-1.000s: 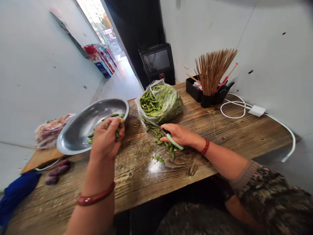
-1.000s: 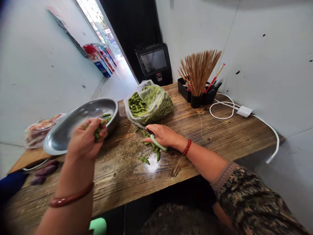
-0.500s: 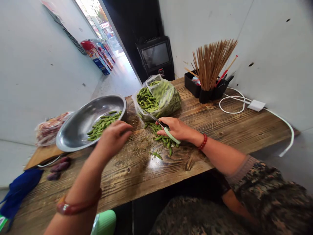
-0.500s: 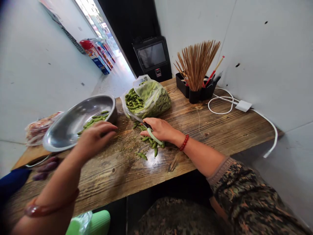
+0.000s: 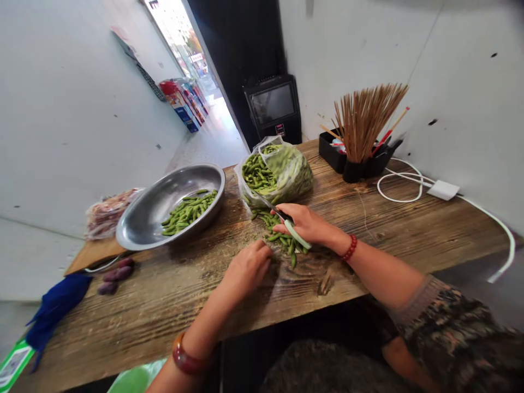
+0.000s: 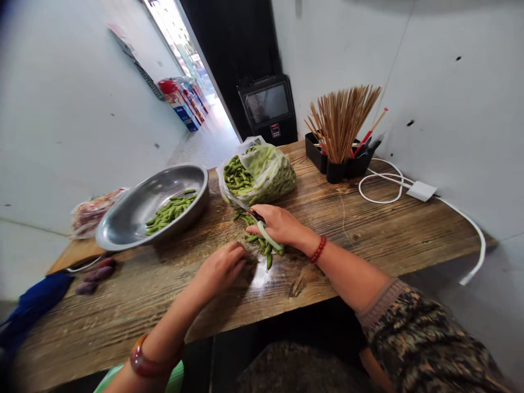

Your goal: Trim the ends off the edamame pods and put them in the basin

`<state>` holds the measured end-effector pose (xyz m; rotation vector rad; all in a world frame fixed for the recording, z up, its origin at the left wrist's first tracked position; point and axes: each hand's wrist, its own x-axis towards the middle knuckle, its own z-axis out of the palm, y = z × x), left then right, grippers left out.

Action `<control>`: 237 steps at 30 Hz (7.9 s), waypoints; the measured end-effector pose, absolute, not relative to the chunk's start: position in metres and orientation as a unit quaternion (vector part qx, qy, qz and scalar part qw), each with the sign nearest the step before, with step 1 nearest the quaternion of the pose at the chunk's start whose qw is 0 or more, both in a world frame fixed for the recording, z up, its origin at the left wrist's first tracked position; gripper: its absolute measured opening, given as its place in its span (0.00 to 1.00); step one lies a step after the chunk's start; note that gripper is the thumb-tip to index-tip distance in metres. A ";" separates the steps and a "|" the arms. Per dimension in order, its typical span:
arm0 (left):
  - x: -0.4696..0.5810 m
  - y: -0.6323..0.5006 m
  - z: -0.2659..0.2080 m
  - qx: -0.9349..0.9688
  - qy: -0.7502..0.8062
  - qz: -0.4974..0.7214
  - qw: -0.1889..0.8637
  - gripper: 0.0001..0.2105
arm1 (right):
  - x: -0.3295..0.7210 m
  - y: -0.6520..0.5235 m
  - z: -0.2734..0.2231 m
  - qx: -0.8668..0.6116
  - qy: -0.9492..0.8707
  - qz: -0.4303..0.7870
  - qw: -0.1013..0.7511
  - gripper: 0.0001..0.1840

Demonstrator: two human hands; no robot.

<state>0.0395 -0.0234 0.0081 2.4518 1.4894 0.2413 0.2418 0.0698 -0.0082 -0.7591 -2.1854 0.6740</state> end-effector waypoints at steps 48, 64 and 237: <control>0.033 0.010 0.004 0.511 0.476 0.528 0.482 0.07 | 0.237 0.056 -0.005 -0.235 -0.913 0.199 0.266 0.31; 0.028 0.011 0.008 0.547 0.514 0.484 0.449 0.06 | 0.236 0.059 -0.013 -0.236 -0.916 0.200 0.256 0.24; 0.038 0.013 0.007 0.460 0.509 0.498 0.530 0.12 | 0.247 0.072 -0.006 -0.275 -0.880 0.253 0.293 0.22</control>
